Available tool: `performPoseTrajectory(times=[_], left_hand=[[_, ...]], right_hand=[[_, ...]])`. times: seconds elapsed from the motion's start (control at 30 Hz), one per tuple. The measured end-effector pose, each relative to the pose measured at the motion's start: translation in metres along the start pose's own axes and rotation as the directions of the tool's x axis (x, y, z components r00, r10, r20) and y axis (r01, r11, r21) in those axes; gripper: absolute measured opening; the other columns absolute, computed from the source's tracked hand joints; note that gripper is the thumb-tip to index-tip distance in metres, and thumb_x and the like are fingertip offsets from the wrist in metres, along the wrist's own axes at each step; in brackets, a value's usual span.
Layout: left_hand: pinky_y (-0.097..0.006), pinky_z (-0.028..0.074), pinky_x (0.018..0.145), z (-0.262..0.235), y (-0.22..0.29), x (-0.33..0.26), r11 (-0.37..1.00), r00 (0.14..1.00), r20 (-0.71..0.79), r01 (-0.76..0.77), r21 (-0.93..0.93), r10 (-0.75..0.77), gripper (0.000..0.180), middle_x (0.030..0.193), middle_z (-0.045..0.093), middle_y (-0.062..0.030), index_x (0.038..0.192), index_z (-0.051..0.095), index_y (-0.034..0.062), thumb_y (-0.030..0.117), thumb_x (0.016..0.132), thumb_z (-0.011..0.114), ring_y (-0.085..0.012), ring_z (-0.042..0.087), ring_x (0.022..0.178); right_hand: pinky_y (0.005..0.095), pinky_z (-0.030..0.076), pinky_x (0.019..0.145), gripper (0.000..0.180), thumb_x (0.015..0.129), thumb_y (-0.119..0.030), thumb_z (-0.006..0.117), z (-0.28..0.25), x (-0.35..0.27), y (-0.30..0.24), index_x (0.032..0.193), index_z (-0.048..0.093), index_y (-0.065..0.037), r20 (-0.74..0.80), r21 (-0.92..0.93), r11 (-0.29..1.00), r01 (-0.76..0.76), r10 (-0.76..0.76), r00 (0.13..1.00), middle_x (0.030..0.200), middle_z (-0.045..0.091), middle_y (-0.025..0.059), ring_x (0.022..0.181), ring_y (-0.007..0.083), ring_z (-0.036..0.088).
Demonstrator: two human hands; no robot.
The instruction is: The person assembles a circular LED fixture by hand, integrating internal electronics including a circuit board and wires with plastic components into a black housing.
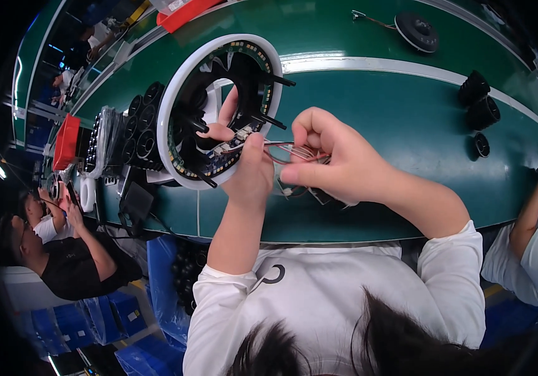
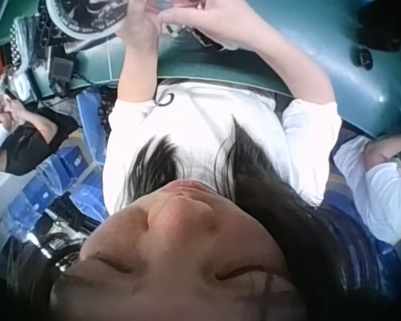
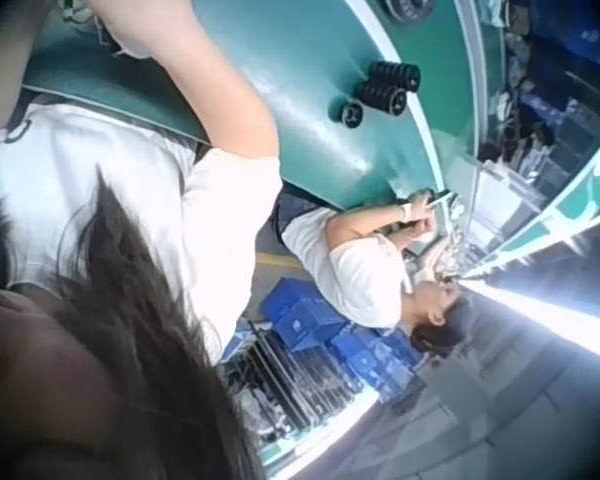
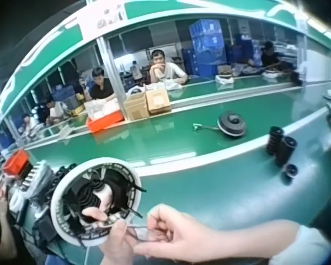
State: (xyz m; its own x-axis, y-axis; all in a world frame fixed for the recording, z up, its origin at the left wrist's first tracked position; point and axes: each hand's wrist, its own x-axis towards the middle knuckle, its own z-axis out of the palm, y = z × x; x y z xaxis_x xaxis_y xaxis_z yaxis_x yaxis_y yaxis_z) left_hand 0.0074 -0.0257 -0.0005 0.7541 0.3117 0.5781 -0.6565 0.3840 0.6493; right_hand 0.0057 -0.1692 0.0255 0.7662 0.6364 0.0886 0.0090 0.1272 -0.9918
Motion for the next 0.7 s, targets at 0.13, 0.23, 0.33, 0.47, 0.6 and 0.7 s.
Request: performPoseTrajectory(times=[0.13, 0.23, 0.33, 0.47, 0.6, 0.7], left_hand=[[-0.023, 0.050, 0.066, -0.002, 0.002, -0.002, 0.997, 0.996, 0.084, 0.009, 0.079, -0.016, 0.031, 0.122, 0.033, -0.0331, 0.093, 0.033, 0.0103, -0.005, 0.072, 0.050, -0.0255, 0.058, 0.088], [-0.029, 0.049, 0.075, -0.003, 0.001, -0.005, 0.996, 0.993, 0.118, 0.004, 0.094, -0.015, 0.031, 0.120, 0.036, -0.0332, 0.093, 0.033, 0.0095, -0.004, 0.073, 0.052, -0.0292, 0.054, 0.095], [-0.039, 0.043, 0.087, -0.002, -0.003, -0.007, 1.000, 0.992, 0.124, 0.019, 0.017, -0.021, 0.030, 0.119, 0.037, -0.0321, 0.094, 0.034, 0.0102, -0.002, 0.074, 0.053, -0.0338, 0.047, 0.106], [-0.040, 0.043, 0.088, -0.006, -0.001, -0.007, 0.984, 0.977, 0.121, 0.178, -0.024, -0.174, 0.028, 0.120, 0.038, -0.0297, 0.094, 0.035, 0.0110, -0.002, 0.077, 0.052, -0.0343, 0.046, 0.107], [-0.039, 0.043, 0.087, -0.001, -0.005, -0.011, 0.979, 0.971, 0.126, 0.204, 0.005, -0.203, 0.025, 0.123, 0.034, -0.0287, 0.092, 0.035, 0.0102, -0.003, 0.078, 0.051, -0.0327, 0.046, 0.107], [-0.039, 0.042, 0.089, -0.003, -0.009, -0.011, 0.990, 0.979, 0.152, 0.132, 0.040, -0.137, 0.025, 0.124, 0.033, -0.0292, 0.091, 0.035, 0.0097, -0.004, 0.078, 0.051, -0.0323, 0.046, 0.108]], right_hand=[[0.0205, 0.040, 0.055, 0.027, 0.073, -0.015, 0.065, 0.000, 0.000, -0.001, 0.086, 0.044, -0.004, -0.057, -0.072, 0.992, 0.103, -0.107, 0.993, 0.069, 0.050, 0.0016, 0.062, 0.0073, 0.047], [0.0223, 0.040, 0.054, 0.021, 0.072, -0.016, 0.065, -0.001, 0.001, -0.005, 0.086, 0.052, -0.006, -0.141, -0.186, 0.959, 0.214, -0.242, 0.960, 0.069, 0.054, 0.0023, 0.059, 0.0109, 0.051], [0.0288, 0.040, 0.050, 0.021, 0.065, -0.022, 0.067, -0.016, 0.008, 0.001, 0.083, 0.061, -0.012, 0.108, -0.840, 0.315, 0.442, -0.701, 0.705, 0.061, 0.053, 0.0021, 0.057, 0.0193, 0.053], [0.0252, 0.033, 0.045, 0.028, 0.056, -0.025, 0.072, -0.023, 0.006, -0.006, 0.080, 0.062, -0.013, 0.189, -0.896, 0.196, 0.398, -0.642, 0.743, 0.058, 0.053, -0.0011, 0.050, 0.0139, 0.050], [0.0245, 0.033, 0.045, 0.027, 0.055, -0.028, 0.073, -0.017, 0.005, -0.002, 0.076, 0.061, -0.014, 0.107, -0.928, 0.209, 0.308, -0.643, 0.758, 0.057, 0.053, -0.0038, 0.049, 0.0120, 0.050], [0.0243, 0.033, 0.044, 0.024, 0.057, -0.026, 0.072, -0.014, 0.003, -0.002, 0.073, 0.059, -0.014, 0.031, -0.948, 0.238, 0.211, -0.592, 0.805, 0.057, 0.054, -0.0053, 0.049, 0.0103, 0.051]])
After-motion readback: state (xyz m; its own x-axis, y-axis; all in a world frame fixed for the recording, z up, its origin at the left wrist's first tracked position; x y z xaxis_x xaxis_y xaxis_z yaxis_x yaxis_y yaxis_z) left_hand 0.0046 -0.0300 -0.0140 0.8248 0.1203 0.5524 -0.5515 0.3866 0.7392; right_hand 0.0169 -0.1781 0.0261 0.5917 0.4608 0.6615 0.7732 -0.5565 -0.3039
